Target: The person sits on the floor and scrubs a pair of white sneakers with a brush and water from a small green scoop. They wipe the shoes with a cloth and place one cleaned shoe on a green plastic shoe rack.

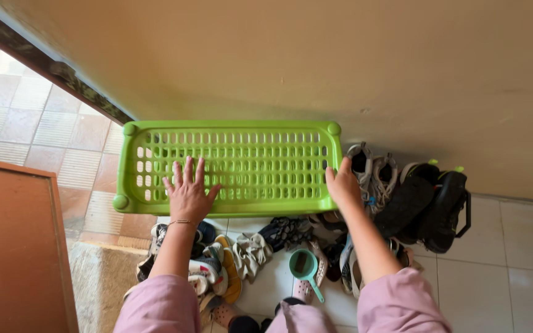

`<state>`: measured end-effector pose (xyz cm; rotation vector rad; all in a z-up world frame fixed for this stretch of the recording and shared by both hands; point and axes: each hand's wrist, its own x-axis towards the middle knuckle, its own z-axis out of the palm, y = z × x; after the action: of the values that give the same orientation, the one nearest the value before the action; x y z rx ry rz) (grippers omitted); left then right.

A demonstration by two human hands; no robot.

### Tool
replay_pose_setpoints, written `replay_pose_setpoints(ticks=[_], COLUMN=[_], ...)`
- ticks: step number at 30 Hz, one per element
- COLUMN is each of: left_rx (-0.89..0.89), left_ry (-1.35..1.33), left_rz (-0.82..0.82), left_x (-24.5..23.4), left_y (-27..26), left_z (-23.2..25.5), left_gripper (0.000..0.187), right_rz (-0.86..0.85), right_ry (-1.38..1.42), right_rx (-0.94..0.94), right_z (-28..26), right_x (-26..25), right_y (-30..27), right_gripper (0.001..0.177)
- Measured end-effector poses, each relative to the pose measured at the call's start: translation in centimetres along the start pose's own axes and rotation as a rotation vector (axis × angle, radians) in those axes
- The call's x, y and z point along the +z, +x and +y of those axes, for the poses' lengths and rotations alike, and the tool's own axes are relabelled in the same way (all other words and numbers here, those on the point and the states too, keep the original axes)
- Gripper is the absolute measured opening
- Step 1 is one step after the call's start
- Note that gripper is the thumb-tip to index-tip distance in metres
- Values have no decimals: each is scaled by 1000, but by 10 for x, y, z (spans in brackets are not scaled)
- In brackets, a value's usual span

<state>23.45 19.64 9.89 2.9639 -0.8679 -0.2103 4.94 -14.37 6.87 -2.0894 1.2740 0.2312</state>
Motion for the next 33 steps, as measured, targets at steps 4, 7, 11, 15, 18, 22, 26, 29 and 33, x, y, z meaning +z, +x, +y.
replay_pose_setpoints(ticks=[4,7,11,15,18,22,26,29,33], left_rx=[51,74,61,64,59,47,87,118,96], left_ry=[82,65,63,18,29,36,11,56,148], left_rz=[47,78,127,154,119,81,152,116,-96], left_x=[14,28,28,24,23,23,24,21,12], left_y=[0,2,0,9,11,11,16,22,29], left_z=[-14,-13,-12,-7,-8,-8,-7,-12,-14], left_gripper=[85,83,81,81,82,81,81,80,79], right_rz=[204,143,155,208,221,166,57,157,296], right_ry=[-123,-163,-196,-200,-212,-202,-134,-48,40], right_rx=[-98,-15,1,-36,-54,-35,-6,-71,-217], right_z=[7,4,-2,-3,5,5,11,29,44], right_x=[10,4,0,2,5,2,-3,13,23], right_y=[0,2,-5,3,6,11,18,17,13], right_gripper=[35,34,35,34,35,35,35,37,35])
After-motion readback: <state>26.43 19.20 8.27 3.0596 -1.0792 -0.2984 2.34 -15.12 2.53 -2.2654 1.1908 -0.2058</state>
